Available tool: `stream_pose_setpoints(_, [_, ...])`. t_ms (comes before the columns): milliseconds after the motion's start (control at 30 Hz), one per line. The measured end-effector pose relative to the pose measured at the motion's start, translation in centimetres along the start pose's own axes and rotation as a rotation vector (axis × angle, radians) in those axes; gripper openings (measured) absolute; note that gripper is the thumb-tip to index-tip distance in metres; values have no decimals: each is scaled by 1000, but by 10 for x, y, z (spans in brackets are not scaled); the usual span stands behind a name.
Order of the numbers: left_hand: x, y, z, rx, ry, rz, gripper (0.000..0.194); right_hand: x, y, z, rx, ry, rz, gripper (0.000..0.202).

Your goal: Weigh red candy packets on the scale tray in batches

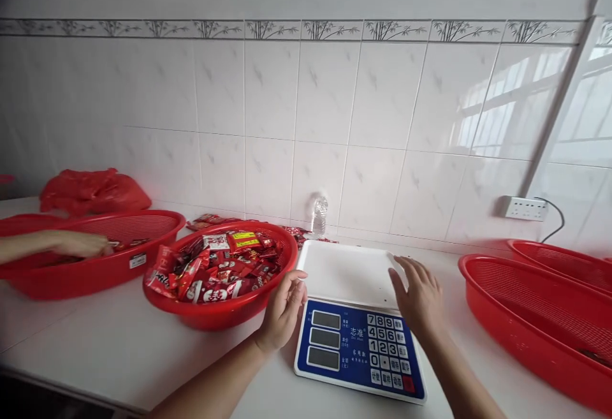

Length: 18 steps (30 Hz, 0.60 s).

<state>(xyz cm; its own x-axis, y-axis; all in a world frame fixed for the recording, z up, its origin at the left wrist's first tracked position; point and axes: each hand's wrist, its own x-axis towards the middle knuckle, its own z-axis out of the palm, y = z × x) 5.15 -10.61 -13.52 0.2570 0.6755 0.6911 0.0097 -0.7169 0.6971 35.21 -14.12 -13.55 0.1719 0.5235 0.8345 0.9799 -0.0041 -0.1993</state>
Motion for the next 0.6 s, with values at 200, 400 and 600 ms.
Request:
stream_pose_setpoints(200, [6, 18, 4, 175, -137, 52, 21, -22, -36, -4, 145, 144, -130, 33])
stream_pose_setpoints(400, [64, 41, -30, 646, -277, 15, 21, -28, -28, -18, 241, 208, -74, 25])
stream_pose_setpoints(600, [112, 13, -88, 873, -705, -483, 20, -27, -33, -24, 329, 211, 7, 24])
